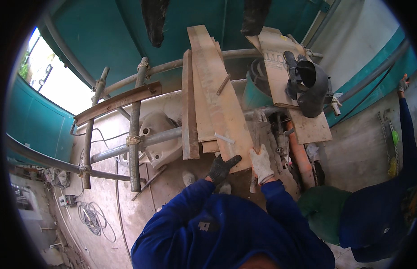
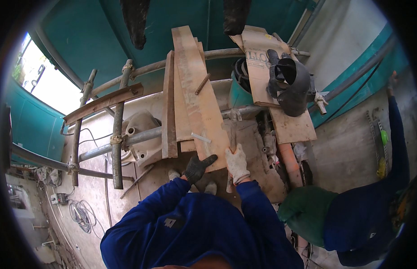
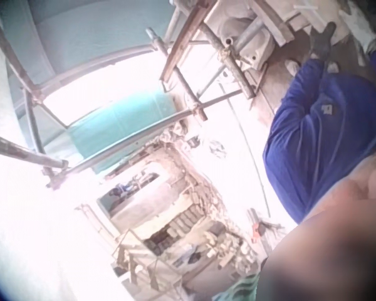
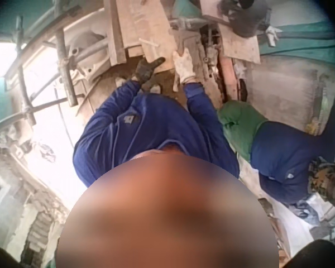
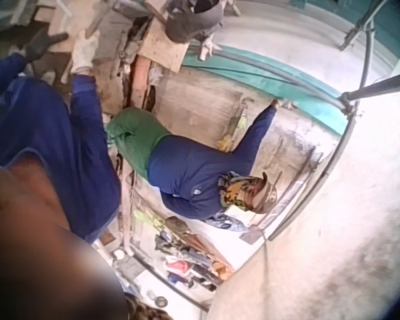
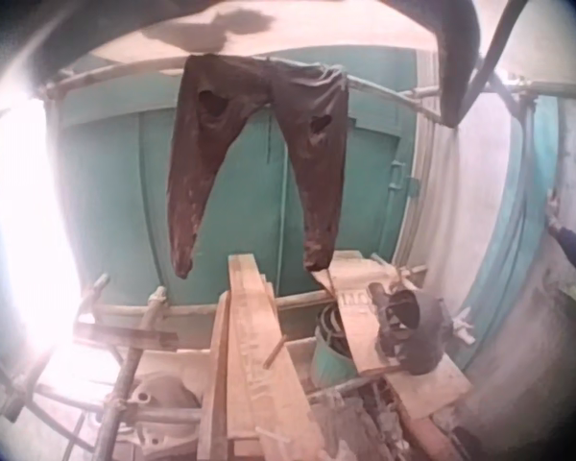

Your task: The person cuts metal rods with a chop saw and then uses a hammer to drive nails into wooden planks attached to a metal scaffolding frame. The person repeatedly hammers nails into the planks to secure them to the frame.

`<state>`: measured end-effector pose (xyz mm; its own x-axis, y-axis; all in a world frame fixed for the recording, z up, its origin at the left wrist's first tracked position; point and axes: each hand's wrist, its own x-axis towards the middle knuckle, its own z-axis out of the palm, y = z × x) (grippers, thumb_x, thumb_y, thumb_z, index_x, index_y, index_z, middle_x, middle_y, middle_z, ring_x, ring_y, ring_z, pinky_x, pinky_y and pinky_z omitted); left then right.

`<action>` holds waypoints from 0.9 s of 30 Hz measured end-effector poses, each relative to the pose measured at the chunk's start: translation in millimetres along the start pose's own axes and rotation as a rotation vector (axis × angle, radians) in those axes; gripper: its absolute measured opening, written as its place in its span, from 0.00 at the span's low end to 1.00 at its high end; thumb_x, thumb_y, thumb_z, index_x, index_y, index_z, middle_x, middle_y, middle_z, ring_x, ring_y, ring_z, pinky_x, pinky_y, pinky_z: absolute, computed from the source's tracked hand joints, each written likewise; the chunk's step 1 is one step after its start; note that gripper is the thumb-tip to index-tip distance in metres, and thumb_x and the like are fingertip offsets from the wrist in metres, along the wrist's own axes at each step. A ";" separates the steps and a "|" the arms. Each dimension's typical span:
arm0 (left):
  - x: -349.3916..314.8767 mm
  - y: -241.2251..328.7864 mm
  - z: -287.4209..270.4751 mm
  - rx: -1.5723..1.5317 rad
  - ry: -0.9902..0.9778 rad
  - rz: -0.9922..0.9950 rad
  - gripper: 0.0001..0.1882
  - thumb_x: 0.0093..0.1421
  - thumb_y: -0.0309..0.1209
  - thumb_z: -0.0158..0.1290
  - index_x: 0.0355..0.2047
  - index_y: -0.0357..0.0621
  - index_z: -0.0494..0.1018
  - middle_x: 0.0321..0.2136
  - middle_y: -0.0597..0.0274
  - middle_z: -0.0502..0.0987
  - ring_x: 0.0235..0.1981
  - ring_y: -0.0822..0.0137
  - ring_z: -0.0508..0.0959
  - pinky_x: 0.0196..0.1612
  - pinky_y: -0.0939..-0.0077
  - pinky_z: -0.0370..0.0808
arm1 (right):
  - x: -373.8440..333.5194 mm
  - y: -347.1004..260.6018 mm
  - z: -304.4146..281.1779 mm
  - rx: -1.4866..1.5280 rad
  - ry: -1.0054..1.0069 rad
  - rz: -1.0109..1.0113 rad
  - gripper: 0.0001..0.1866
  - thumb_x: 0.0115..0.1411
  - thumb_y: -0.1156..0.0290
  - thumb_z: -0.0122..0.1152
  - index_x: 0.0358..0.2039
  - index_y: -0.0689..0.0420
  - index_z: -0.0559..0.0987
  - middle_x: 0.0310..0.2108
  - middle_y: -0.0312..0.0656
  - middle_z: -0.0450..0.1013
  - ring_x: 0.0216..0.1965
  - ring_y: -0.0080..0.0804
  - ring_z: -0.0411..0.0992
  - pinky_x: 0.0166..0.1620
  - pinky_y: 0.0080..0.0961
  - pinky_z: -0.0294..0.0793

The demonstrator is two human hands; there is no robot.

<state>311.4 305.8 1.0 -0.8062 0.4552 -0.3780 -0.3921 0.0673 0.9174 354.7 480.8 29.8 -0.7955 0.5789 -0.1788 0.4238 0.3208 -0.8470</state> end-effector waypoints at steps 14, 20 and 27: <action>15.9 -16.6 58.9 -0.009 -0.188 0.137 0.26 0.62 0.42 0.63 0.51 0.33 0.76 0.43 0.56 0.83 0.42 0.65 0.81 0.48 0.66 0.76 | 8.7 90.4 -45.9 0.047 0.159 0.012 0.17 0.62 0.64 0.61 0.47 0.61 0.73 0.37 0.52 0.76 0.38 0.48 0.76 0.41 0.41 0.74; 37.5 -27.3 80.4 0.285 -0.207 0.177 0.22 0.62 0.43 0.62 0.47 0.35 0.79 0.42 0.51 0.83 0.43 0.59 0.82 0.48 0.65 0.75 | 30.0 110.2 -63.4 -0.050 0.246 -0.034 0.19 0.61 0.62 0.62 0.47 0.62 0.75 0.41 0.55 0.76 0.44 0.53 0.74 0.48 0.44 0.71; 50.2 -60.8 88.9 0.198 -0.179 0.203 0.18 0.63 0.37 0.58 0.52 0.45 0.78 0.40 0.50 0.83 0.40 0.58 0.83 0.46 0.64 0.76 | 33.8 135.9 -60.9 0.008 0.134 0.058 0.19 0.62 0.61 0.61 0.46 0.64 0.75 0.39 0.57 0.76 0.43 0.55 0.74 0.47 0.44 0.72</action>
<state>334.1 403.5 -62.7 -0.7616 0.6246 -0.1730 -0.1231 0.1226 0.9848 411.8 589.6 -60.8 -0.7049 0.6912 -0.1593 0.4631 0.2784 -0.8414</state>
